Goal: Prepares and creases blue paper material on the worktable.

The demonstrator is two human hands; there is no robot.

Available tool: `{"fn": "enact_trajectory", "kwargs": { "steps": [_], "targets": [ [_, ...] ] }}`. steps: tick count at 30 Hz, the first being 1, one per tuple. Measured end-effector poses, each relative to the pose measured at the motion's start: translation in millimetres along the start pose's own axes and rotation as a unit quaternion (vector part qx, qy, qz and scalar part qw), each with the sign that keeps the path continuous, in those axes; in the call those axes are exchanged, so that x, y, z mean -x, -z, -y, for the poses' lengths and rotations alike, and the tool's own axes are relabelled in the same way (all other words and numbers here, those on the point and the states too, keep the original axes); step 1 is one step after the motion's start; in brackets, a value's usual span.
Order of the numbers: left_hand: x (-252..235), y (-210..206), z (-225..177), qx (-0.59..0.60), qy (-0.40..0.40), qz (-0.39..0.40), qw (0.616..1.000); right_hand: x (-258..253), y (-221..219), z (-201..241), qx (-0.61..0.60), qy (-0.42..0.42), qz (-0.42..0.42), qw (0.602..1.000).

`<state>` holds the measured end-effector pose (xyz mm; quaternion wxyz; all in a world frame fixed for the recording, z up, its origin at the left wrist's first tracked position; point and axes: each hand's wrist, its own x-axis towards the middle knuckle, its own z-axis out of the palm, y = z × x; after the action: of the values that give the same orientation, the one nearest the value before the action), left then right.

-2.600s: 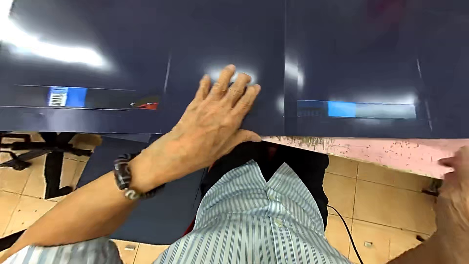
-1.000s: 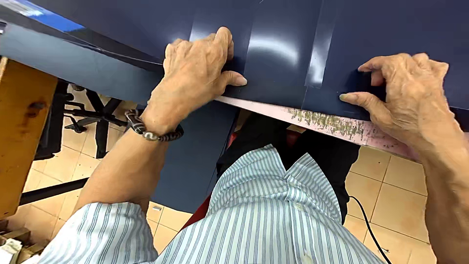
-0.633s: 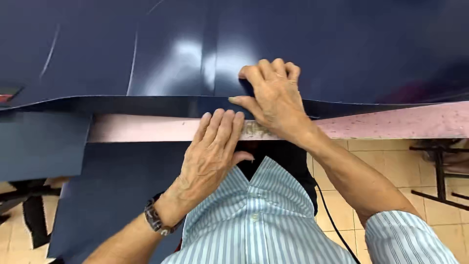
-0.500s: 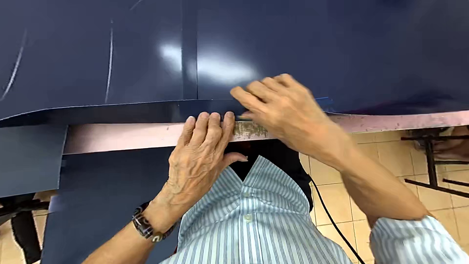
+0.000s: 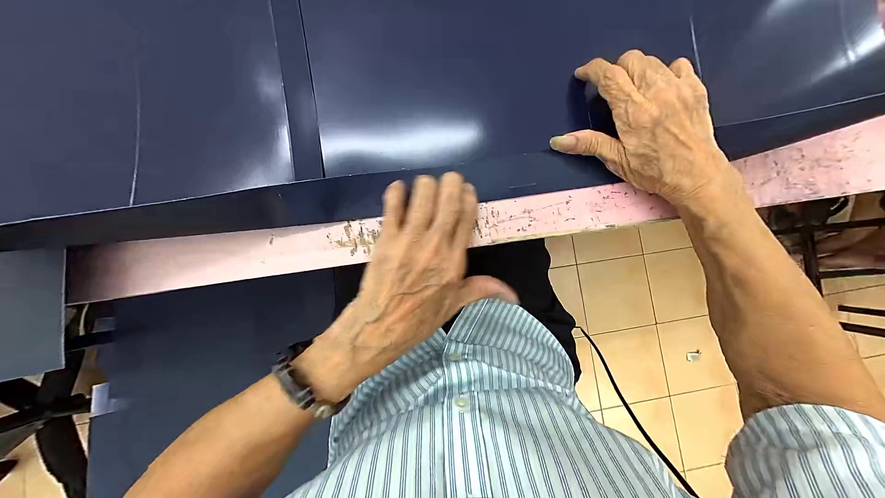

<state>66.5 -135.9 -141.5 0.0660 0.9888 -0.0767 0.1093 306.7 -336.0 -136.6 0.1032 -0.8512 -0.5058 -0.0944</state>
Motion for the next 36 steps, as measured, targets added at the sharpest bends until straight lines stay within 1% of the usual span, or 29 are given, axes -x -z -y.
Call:
{"fn": "enact_trajectory", "kwargs": {
  "steps": [2,3,4,6,7,8,9,10,12,13,14,16,18,20,22,24,30,36],
  "targets": [
    [-23.6,-14.1,-22.3,0.019,-0.034,0.002,0.999,0.9,-0.8,1.2,0.003,0.001,-0.013,1.000],
    [-35.4,-20.3,-31.0,0.019,-0.054,-0.001,0.998,2.1,-0.8,4.6,0.014,0.003,-0.033,0.999],
    [-45.7,-24.2,-37.4,0.012,-0.068,-0.003,0.998,4.9,1.2,9.8,0.034,0.009,-0.065,0.997],
    [-56.8,-25.3,-44.0,-0.003,-0.072,-0.006,0.997,21.2,14.2,27.5,0.074,0.024,-0.158,0.984],
    [-58.5,-25.3,-44.5,-0.011,-0.066,-0.005,0.998,34.1,24.3,38.9,0.074,0.010,-0.204,0.976],
    [-58.6,-25.7,-44.7,-0.019,-0.060,-0.001,0.998,50.5,34.1,50.4,0.065,-0.027,-0.233,0.970],
    [-58.3,-26.5,-45.2,-0.025,-0.054,0.002,0.998,66.3,39.5,57.8,0.066,-0.081,-0.249,0.963],
    [-58.8,-27.5,-45.4,-0.027,-0.050,0.002,0.998,80.8,41.6,60.5,0.079,-0.145,-0.229,0.959],
    [-60.5,-30.0,-45.8,-0.028,-0.048,-0.001,0.998,100.3,37.5,55.1,0.068,-0.264,-0.141,0.952],
    [-61.6,-30.9,-46.2,-0.028,-0.047,-0.003,0.998,104.6,33.8,50.3,0.040,-0.295,-0.113,0.948],
    [-63.6,-31.1,-46.3,-0.027,-0.046,-0.007,0.999,104.9,31.8,47.1,0.004,-0.305,-0.102,0.947],
    [-67.2,-30.6,-46.5,-0.030,-0.043,-0.009,0.999,98.2,29.5,46.2,-0.084,-0.282,-0.118,0.948],
    [-68.7,-29.2,-47.5,-0.031,-0.043,-0.006,0.999,89.6,29.5,51.7,-0.191,-0.272,-0.142,0.932],
    [-69.8,-29.1,-48.0,-0.034,-0.044,-0.010,0.998,82.1,29.8,55.8,-0.238,-0.267,-0.147,0.922],
    [-69.8,-29.6,-48.9,-0.043,-0.042,-0.007,0.998,77.6,24.6,58.3,-0.225,-0.257,-0.138,0.930],
    [-69.4,-30.7,-49.7,-0.049,-0.042,-0.011,0.998,75.4,16.8,61.1,-0.197,-0.264,-0.115,0.937],
    [-73.4,-25.9,-52.6,-0.030,-0.034,0.015,0.999,71.5,7.1,70.1,-0.140,-0.262,-0.126,0.946],
    [-74.4,-25.3,-59.7,-0.036,-0.034,-0.001,0.999,69.3,5.6,76.5,-0.075,-0.233,-0.135,0.960]
  ]
}}
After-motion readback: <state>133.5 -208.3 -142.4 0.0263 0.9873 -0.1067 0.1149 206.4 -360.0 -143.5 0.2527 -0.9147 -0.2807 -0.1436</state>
